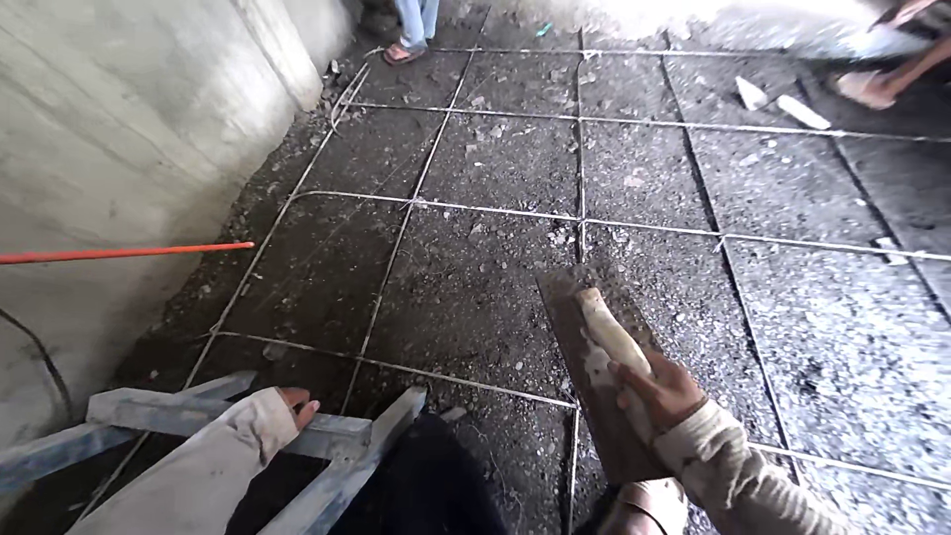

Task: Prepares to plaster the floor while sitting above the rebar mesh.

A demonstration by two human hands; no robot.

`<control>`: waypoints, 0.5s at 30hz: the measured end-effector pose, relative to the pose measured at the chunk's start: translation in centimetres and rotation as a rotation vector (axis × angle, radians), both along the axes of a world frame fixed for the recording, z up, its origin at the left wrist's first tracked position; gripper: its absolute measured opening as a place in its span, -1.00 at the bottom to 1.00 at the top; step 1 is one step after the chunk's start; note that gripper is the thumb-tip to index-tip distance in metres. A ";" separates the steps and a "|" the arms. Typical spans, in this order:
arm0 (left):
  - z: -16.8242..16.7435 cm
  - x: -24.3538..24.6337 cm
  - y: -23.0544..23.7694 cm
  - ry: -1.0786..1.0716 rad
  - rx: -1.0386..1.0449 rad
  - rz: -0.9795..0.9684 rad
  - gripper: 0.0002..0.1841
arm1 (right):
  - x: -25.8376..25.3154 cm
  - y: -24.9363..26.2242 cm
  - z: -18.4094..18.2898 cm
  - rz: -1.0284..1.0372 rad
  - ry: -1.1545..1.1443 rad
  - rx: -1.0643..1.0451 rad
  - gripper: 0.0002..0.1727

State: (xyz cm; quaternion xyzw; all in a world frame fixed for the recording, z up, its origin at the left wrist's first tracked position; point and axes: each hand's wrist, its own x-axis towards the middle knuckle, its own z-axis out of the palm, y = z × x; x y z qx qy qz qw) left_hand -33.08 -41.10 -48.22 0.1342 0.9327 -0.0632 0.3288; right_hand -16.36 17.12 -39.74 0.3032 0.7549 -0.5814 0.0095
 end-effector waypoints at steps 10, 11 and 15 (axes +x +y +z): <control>0.4 0.0 0.4 -0.029 -0.017 0.015 -0.47 | 0.4 -0.2 0.6 -0.068 -0.018 -0.065 -0.58; 0.6 -0.1 0.5 -0.037 -0.027 0.013 -0.47 | 0.5 -0.3 0.6 -0.080 -0.017 -0.078 -0.59; 0.7 -0.1 0.5 -0.050 -0.032 0.008 -0.47 | 0.7 -0.3 0.6 -0.092 -0.007 -0.082 -0.59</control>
